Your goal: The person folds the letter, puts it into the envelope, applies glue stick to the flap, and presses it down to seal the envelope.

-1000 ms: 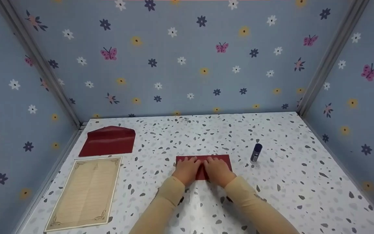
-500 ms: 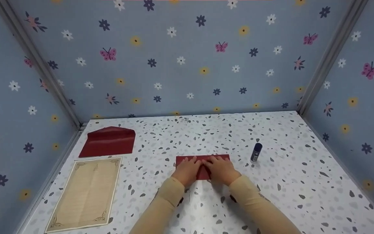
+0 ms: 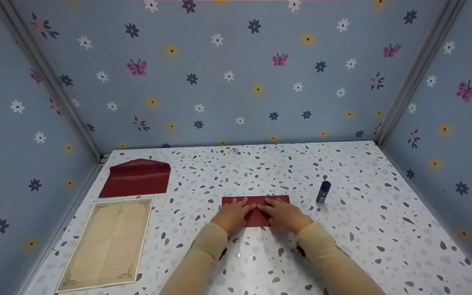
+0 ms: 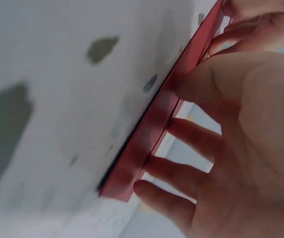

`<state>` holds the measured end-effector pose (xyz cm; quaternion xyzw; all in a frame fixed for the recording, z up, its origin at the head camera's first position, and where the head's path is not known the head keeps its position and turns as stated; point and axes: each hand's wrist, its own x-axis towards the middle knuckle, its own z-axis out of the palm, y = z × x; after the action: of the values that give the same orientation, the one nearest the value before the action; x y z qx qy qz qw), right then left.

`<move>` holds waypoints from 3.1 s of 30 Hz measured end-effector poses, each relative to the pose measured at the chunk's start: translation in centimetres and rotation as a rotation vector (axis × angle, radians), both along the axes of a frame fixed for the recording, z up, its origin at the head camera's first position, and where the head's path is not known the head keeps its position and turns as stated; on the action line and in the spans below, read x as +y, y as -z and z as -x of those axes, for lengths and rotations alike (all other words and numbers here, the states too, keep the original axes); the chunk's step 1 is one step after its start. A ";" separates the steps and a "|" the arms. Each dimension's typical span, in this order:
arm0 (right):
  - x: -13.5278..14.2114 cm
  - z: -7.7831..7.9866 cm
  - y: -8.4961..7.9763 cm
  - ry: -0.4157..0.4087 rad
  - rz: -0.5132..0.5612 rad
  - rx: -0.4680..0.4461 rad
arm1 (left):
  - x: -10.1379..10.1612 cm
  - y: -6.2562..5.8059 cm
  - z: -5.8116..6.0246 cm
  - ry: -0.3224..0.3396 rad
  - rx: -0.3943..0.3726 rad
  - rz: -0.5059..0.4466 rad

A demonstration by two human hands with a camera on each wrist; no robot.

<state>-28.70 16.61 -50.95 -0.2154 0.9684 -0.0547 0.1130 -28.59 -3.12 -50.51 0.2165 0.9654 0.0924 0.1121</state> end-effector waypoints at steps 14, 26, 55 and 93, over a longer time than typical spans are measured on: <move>2.2 0.0 0.4 -0.033 0.030 0.083 | -0.2 0.1 0.0 -0.026 -0.020 0.017; 2.1 -0.2 0.5 -0.003 0.036 0.161 | -0.5 -0.1 -0.1 -0.023 0.000 0.031; 2.7 0.6 0.5 0.070 -0.002 0.179 | -2.5 0.1 0.2 -0.024 0.084 -0.007; 3.1 -4.5 -0.3 -0.205 0.074 0.244 | -2.2 -0.6 -4.9 0.113 0.169 0.114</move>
<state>-24.17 19.72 -50.65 -0.3221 0.9452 -0.0518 -0.0085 -23.70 -5.34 -49.96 0.2707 0.9614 0.0123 0.0473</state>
